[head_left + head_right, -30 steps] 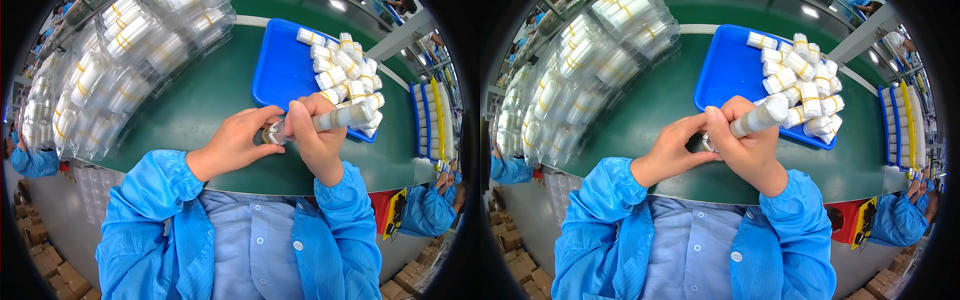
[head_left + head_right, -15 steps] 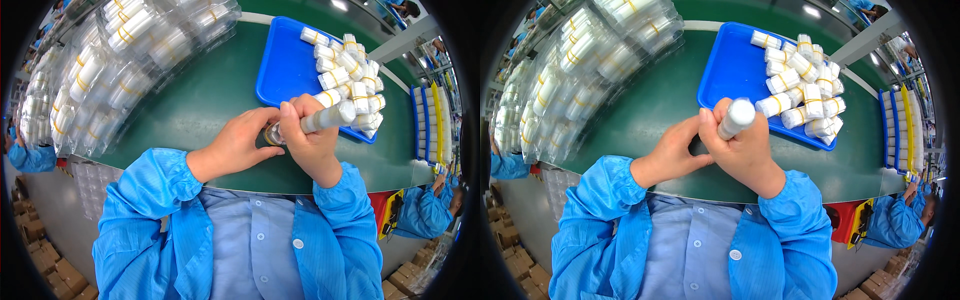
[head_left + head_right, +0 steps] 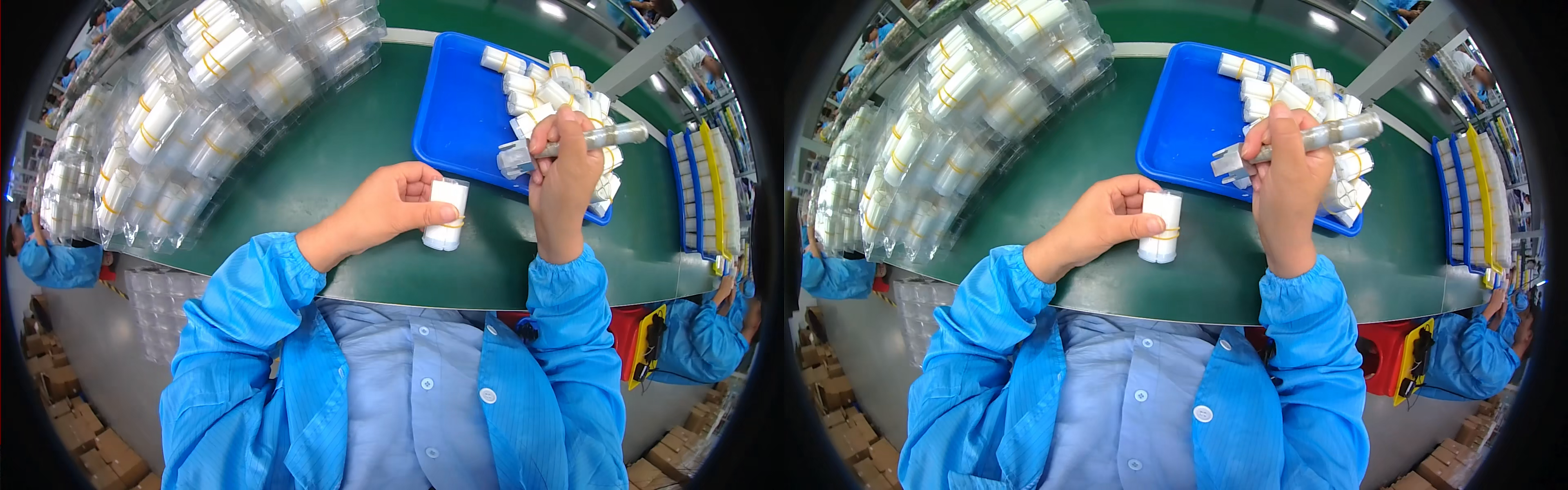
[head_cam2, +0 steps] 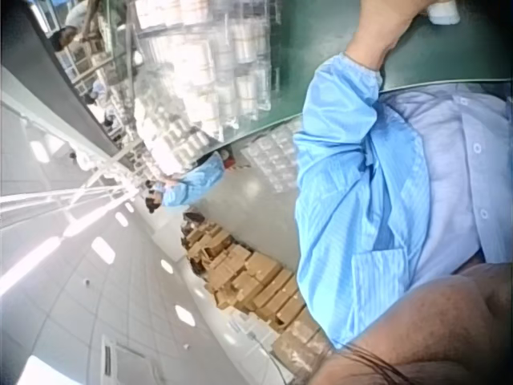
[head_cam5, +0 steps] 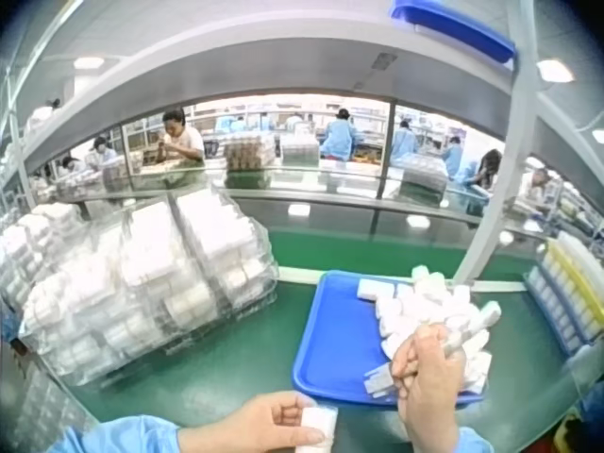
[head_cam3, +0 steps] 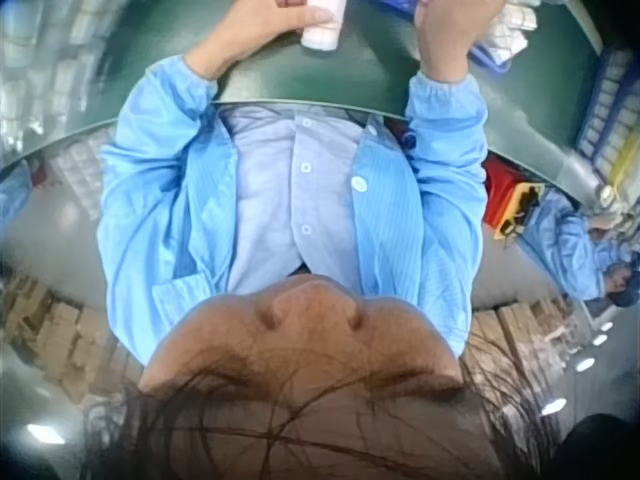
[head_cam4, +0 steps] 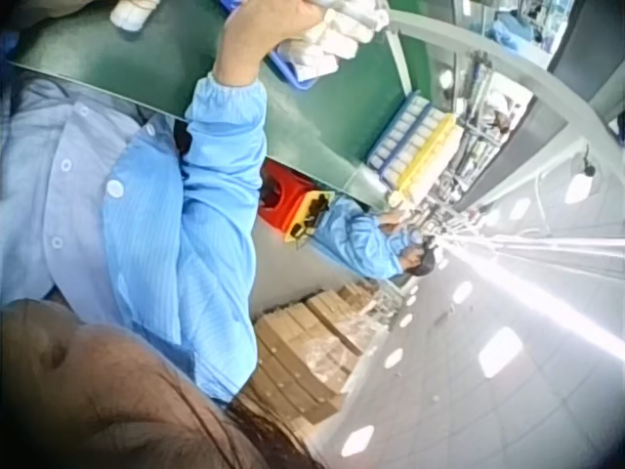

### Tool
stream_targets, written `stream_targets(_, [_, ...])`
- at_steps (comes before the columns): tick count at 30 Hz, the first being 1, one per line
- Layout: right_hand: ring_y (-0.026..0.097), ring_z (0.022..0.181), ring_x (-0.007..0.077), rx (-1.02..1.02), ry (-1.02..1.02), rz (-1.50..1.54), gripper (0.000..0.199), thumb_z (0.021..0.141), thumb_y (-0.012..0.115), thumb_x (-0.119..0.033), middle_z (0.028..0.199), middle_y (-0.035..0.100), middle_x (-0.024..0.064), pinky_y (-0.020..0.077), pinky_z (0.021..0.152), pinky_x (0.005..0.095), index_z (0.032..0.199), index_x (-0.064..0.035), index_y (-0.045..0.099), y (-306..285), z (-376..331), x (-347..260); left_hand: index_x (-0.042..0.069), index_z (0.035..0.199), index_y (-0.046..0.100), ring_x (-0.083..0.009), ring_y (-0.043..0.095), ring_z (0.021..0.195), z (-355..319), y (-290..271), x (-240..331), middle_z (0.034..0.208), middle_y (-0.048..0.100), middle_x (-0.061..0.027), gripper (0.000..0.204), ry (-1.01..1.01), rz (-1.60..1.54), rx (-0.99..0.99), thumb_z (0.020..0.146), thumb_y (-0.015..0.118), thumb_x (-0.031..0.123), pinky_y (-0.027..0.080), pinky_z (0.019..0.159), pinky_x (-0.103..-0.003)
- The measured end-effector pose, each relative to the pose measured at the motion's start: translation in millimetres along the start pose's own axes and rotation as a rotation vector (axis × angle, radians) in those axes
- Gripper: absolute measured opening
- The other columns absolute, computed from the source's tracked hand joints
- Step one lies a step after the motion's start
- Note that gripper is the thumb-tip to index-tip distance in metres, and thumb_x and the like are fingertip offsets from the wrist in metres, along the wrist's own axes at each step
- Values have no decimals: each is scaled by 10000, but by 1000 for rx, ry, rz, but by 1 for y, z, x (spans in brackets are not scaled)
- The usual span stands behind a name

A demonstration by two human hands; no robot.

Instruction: The person is assembling and marking cylindrical white products on a production line conveyor belt.

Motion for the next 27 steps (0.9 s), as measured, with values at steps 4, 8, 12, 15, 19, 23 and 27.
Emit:
stream_targets(4, [416,483,51,-17,53,-33,267,971,547,-206,611,557,37,299,409,204,740,-87,487,1,-2,11,-10,1255,519,-177,643,1000,0,-2,0,1111,651,-113,437,-50,-63,0,884,699,134,520,889,-318])
stream_targets(8, [424,490,55,-70,81,-105,262,974,549,-202,605,546,28,307,418,208,747,-81,499,11,-9,13,-4,1266,525,-174,642,995,-12,-1,9,1116,652,-96,418,15,-117,3,896,681,115,520,885,-314])
stream_targets(12, [434,505,60,-67,73,-104,245,986,529,-177,609,533,26,315,431,217,766,-79,484,7,-14,15,23,1286,540,-172,619,1024,-60,4,72,1134,643,-78,494,247,420,122,852,736,155,520,851,-334])
stream_targets(15, [449,514,76,-119,49,-149,255,987,526,-169,620,533,39,351,464,223,760,-70,469,12,-23,5,44,1266,565,-219,638,973,-118,5,168,1082,659,-114,528,546,1078,380,813,766,225,522,808,-339])
stream_targets(19, [460,528,85,-212,-30,-132,236,985,513,-134,629,540,47,374,480,237,767,-59,460,22,-33,-4,39,1232,580,-278,644,969,-134,-47,290,1059,669,-151,477,760,1644,786,821,730,231,515,804,-347])
stream_targets(23, [454,520,84,-249,-107,-188,243,990,510,-155,628,542,49,363,471,234,770,-60,469,29,-35,-7,26,1213,589,-337,641,998,-83,-147,359,1122,662,-180,482,652,1787,920,835,692,306,490,872,-406])
stream_targets(27, [484,553,81,-236,-90,-178,227,975,528,-118,645,556,45,405,507,239,762,-52,482,23,-32,0,28,1184,621,-358,630,1033,-16,-214,371,1092,672,-189,500,400,1767,933,789,739,310,485,898,-408])
Point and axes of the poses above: each hand's wrist, its own z-axis towards the middle knuckle, its own y-axis out of the palm, x = y × z, the point moved 6 cm from there along z, towards the middle knuckle
